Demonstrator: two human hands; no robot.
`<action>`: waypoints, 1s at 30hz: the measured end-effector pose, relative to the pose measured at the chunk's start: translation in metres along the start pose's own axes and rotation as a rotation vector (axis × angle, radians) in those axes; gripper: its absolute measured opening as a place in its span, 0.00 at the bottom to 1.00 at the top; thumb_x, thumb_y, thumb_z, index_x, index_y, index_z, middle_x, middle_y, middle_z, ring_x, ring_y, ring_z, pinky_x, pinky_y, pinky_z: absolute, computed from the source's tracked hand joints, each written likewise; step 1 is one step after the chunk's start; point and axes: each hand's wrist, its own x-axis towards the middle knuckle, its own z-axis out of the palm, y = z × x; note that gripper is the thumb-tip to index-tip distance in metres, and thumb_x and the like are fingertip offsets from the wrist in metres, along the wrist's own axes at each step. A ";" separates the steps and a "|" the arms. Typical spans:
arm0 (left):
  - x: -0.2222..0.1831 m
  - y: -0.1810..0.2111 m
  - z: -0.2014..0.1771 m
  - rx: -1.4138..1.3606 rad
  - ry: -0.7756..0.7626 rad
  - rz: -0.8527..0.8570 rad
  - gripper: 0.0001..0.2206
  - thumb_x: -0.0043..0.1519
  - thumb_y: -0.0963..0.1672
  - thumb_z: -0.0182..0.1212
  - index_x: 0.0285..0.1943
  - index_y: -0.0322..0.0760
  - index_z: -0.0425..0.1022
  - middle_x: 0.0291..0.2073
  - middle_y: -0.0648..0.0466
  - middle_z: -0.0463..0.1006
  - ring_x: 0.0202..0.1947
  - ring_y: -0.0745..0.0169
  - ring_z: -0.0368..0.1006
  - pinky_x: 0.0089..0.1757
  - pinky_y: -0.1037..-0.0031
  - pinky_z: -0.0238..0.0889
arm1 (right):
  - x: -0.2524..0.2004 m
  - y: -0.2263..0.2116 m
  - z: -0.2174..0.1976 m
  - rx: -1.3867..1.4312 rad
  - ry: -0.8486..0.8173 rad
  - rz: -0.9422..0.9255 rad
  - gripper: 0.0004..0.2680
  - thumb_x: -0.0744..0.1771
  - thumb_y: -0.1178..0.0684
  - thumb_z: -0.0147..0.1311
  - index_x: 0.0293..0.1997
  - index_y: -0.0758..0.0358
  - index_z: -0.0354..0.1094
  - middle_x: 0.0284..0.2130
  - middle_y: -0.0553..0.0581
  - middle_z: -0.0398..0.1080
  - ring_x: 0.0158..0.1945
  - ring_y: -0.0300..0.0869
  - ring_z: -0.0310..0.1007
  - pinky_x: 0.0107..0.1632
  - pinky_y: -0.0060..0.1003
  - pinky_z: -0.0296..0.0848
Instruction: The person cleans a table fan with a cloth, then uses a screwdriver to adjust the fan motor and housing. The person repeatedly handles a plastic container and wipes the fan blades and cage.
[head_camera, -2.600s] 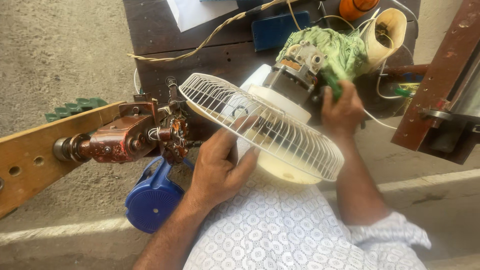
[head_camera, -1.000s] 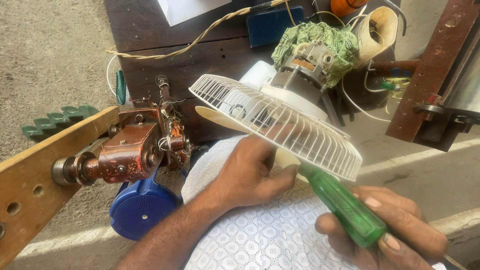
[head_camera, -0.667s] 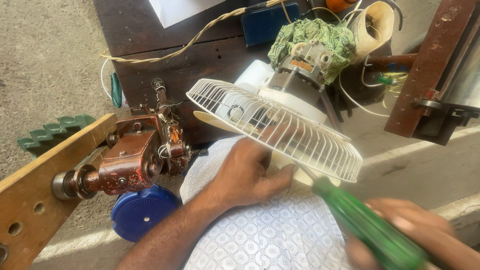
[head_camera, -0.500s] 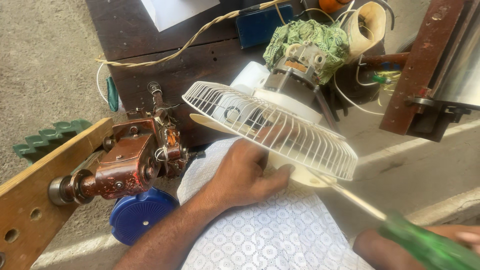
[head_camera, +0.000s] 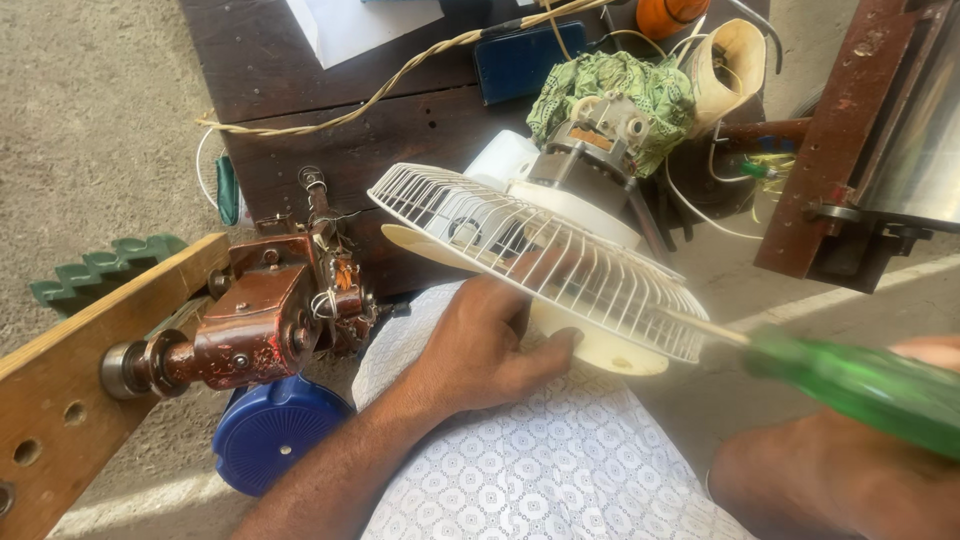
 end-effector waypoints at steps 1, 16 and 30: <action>0.000 -0.001 -0.001 -0.009 0.001 0.009 0.28 0.61 0.45 0.62 0.72 0.34 0.63 0.40 0.49 0.81 0.20 0.75 0.69 0.25 0.81 0.73 | -0.001 0.005 -0.001 -0.002 0.010 -0.004 0.09 0.70 0.52 0.53 0.45 0.65 0.56 0.35 0.58 0.61 0.36 0.42 0.67 0.39 0.32 0.69; 0.000 -0.004 0.001 0.036 -0.010 -0.018 0.29 0.61 0.45 0.63 0.73 0.34 0.64 0.36 0.52 0.81 0.18 0.74 0.65 0.23 0.81 0.68 | -0.027 0.040 -0.020 -0.005 0.234 -0.053 0.11 0.73 0.50 0.46 0.37 0.68 0.58 0.28 0.58 0.59 0.28 0.43 0.61 0.34 0.35 0.63; 0.000 -0.004 0.003 0.004 0.030 0.045 0.31 0.60 0.45 0.62 0.74 0.32 0.60 0.41 0.49 0.79 0.23 0.75 0.70 0.27 0.81 0.73 | -0.025 0.030 -0.024 0.015 0.142 0.188 0.12 0.74 0.49 0.47 0.40 0.71 0.58 0.26 0.57 0.60 0.28 0.39 0.61 0.35 0.35 0.64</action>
